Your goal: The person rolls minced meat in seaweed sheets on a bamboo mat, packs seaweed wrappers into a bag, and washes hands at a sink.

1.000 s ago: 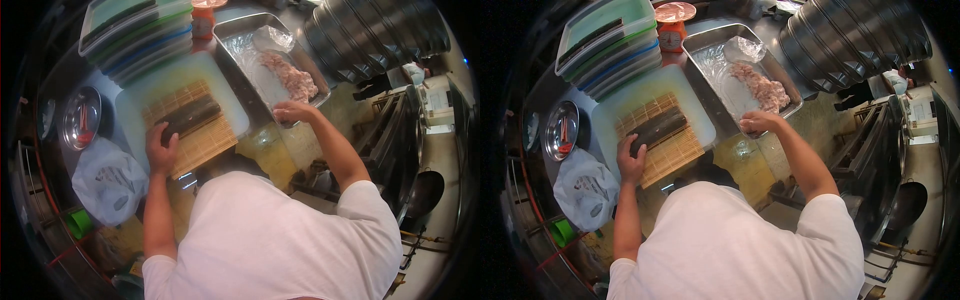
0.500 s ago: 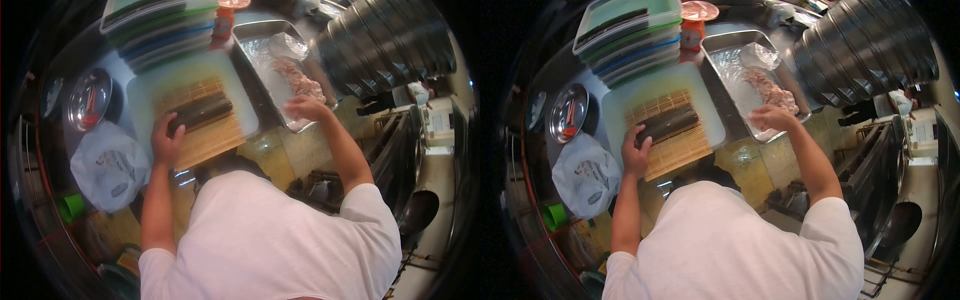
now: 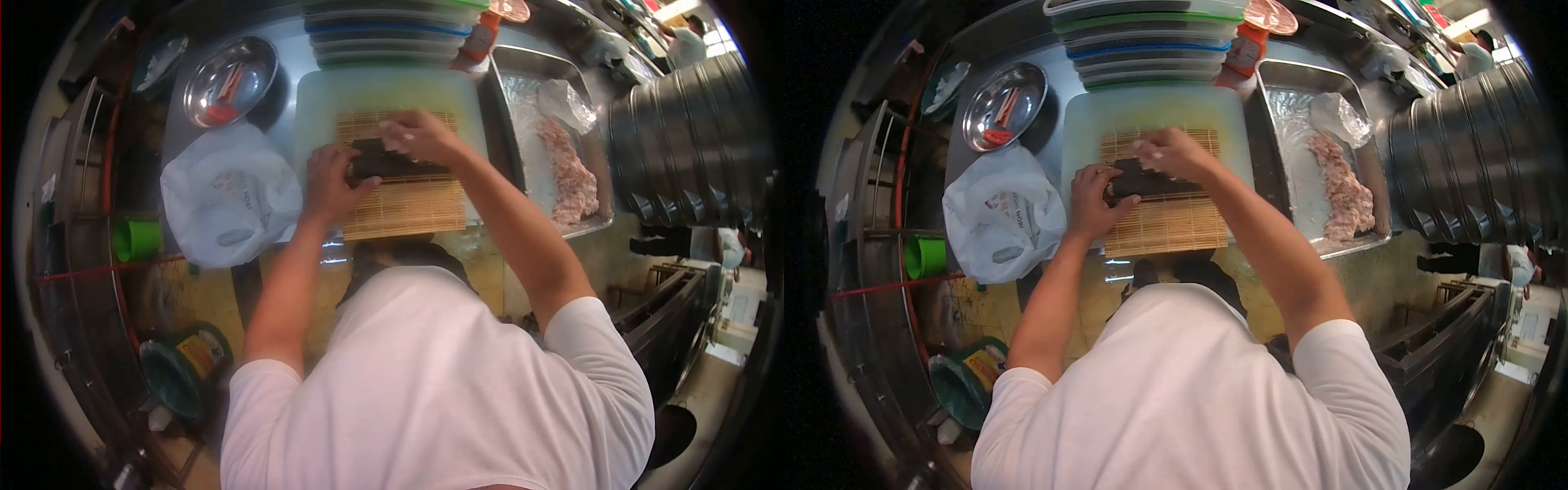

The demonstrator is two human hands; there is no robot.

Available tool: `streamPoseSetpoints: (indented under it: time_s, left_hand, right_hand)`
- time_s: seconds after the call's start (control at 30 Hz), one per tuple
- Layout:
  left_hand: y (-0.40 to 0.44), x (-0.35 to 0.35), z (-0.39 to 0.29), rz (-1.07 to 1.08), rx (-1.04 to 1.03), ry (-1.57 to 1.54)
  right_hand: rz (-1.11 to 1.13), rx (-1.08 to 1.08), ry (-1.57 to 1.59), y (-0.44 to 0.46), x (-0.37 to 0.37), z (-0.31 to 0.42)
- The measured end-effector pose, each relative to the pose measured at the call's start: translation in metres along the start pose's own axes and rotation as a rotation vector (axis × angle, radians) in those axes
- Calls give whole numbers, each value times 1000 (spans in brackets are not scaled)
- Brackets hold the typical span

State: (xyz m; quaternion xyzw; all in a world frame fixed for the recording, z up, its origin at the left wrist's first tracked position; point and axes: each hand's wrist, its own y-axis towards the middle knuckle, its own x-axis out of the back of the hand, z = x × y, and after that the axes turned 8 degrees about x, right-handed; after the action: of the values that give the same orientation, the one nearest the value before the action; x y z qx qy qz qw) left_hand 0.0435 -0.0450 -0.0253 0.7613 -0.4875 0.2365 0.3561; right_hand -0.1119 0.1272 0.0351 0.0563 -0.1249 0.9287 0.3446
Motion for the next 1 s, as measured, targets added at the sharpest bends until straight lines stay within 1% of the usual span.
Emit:
streamPoseSetpoints:
  time_s: [0.07,0.1,0.23,0.3,0.33,0.4,0.43,0.5,0.53,0.6,0.63,0.67,0.73,0.77,0.83,0.87,0.9,0.93,0.97,1.0]
  left_hand:
    - [0,-1,0,4,18,15]
    - [0,0,0,-4,12,3]
    - [-1,2,2,-13,6,-39]
    - [-2,1,1,-21,29,-32]
    - [-2,2,2,-17,35,-33]
    - [-1,3,1,-24,41,-11]
    - [-1,3,1,-15,39,-3]
    - [0,4,3,-4,30,-13]
    - [-1,4,3,11,26,-32]
    - [-2,3,1,-20,29,-40]
    - [-3,3,1,-47,24,-52]
    - [-3,3,1,-48,28,-54]
    - [-3,2,1,-45,34,-34]
    - [-2,2,0,-40,29,-34]
    - [-1,3,-1,-39,15,-20]
    - [-1,4,-1,-32,6,-22]
    - [-2,4,-2,-31,16,-31]
    - [-3,4,-2,-32,30,-43]
    - [-2,3,-2,-34,31,-50]
    - [-1,2,-1,-43,31,-40]
  right_hand:
    - [98,475,-471,9,-23,-2]
    - [214,673,-609,25,-24,-31]
    - [286,625,-682,4,1,-9]
    - [242,249,-682,5,5,6]
    - [255,262,-680,10,-3,6]
    - [147,632,-625,21,-22,1]
    - [149,639,-621,23,-29,-10]
    - [205,802,-698,25,-40,-27]
    - [206,803,-695,20,-35,-22]
    - [324,506,-722,7,-7,-9]
    - [313,587,-767,9,0,-9]
    - [318,586,-768,10,0,-13]
    - [81,566,-653,9,-10,7]
    - [75,564,-652,13,-16,6]
    - [372,756,-713,21,-23,-7]
    - [362,751,-714,17,-18,-16]
    - [360,697,-744,11,-6,-28]
    - [363,642,-776,2,3,-26]
    - [373,537,-766,-3,19,-22]
    - [374,530,-768,-3,26,-18]
